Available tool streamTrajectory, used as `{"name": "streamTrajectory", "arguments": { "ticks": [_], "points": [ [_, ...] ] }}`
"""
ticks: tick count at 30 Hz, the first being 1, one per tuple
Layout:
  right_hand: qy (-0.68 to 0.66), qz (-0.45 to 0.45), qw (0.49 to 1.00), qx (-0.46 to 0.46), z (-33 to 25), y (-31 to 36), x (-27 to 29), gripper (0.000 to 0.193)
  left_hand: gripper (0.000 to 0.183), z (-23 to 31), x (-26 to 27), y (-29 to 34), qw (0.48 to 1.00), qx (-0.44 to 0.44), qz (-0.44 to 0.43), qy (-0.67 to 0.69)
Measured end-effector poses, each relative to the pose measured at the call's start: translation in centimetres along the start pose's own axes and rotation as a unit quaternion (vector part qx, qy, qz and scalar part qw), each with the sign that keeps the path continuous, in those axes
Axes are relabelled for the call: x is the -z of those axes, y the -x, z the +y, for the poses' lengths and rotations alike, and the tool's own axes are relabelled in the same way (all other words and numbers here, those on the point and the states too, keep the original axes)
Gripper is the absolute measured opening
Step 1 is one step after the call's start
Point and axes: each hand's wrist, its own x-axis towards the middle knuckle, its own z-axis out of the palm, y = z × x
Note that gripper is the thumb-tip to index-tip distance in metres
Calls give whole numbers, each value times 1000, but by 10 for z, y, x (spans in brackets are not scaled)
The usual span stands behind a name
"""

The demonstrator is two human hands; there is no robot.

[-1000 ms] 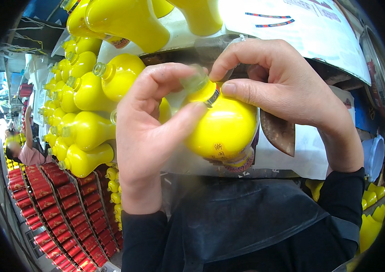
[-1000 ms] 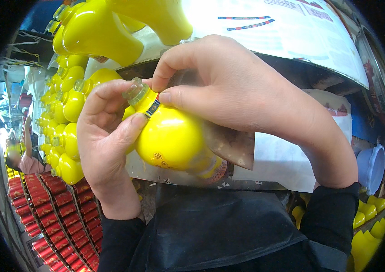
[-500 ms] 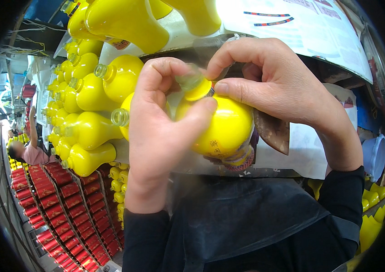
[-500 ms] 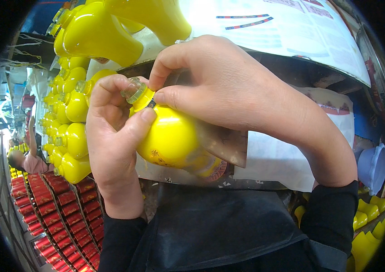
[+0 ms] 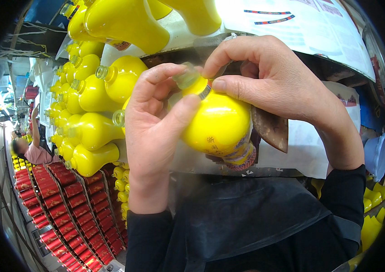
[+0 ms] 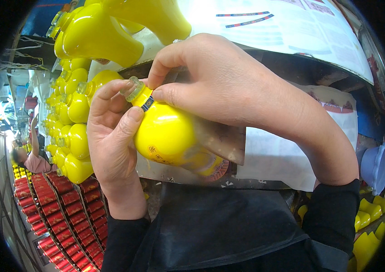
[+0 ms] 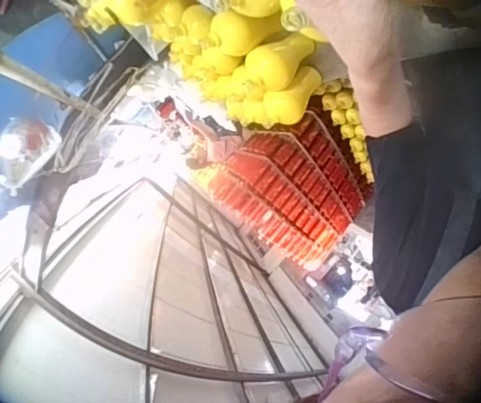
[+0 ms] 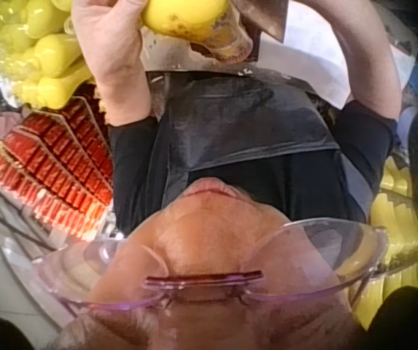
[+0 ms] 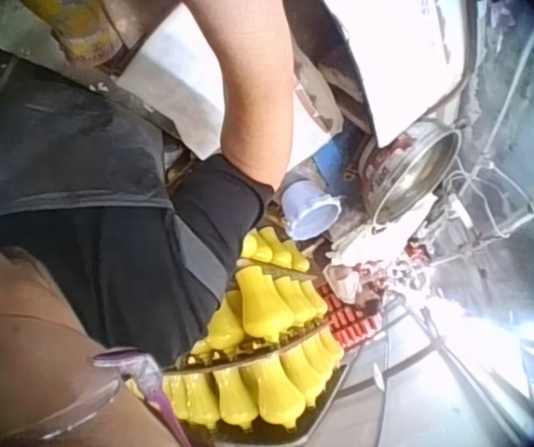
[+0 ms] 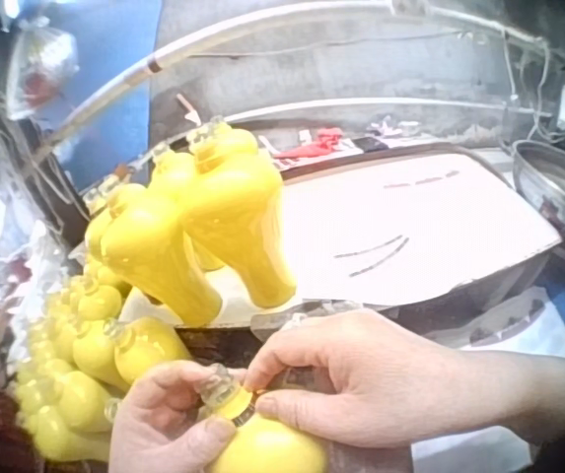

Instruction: The person applies decorative stickers to yellow ceramic bottles. They pick up a bottle, place a sticker on its body, smooth it down, and then place a small seal on the bottle's neck before setting it aside.

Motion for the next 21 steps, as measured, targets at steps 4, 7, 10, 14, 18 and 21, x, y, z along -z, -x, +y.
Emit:
{"name": "streamTrajectory", "arguments": {
  "ticks": [4, 7, 10, 14, 18, 21],
  "points": [
    [-14, 5, 1000, -5, 0, -1, -1, 16, 39, 1, -1, 0, 1000, -3, 6, -11],
    [-15, 0, 1000, -9, 1, -1, -1, 16, 39, 2, -1, 0, 1000, 0, 10, -13],
    [-18, -3, 1000, 0, 1, -1, -1, 16, 40, 4, -1, 0, 1000, 7, 13, -15],
    [-23, -4, 1000, 7, 2, -2, -1, 17, 40, 5, -1, 0, 1000, 10, 11, -16],
    [-20, -7, 1000, 8, 2, -1, -2, 18, 41, 6, -1, 0, 1000, 11, 9, -10],
    [-16, -8, 1000, 5, 1, -1, -1, 18, 41, 7, -1, -1, 1000, 17, 11, -16]
  ]
}}
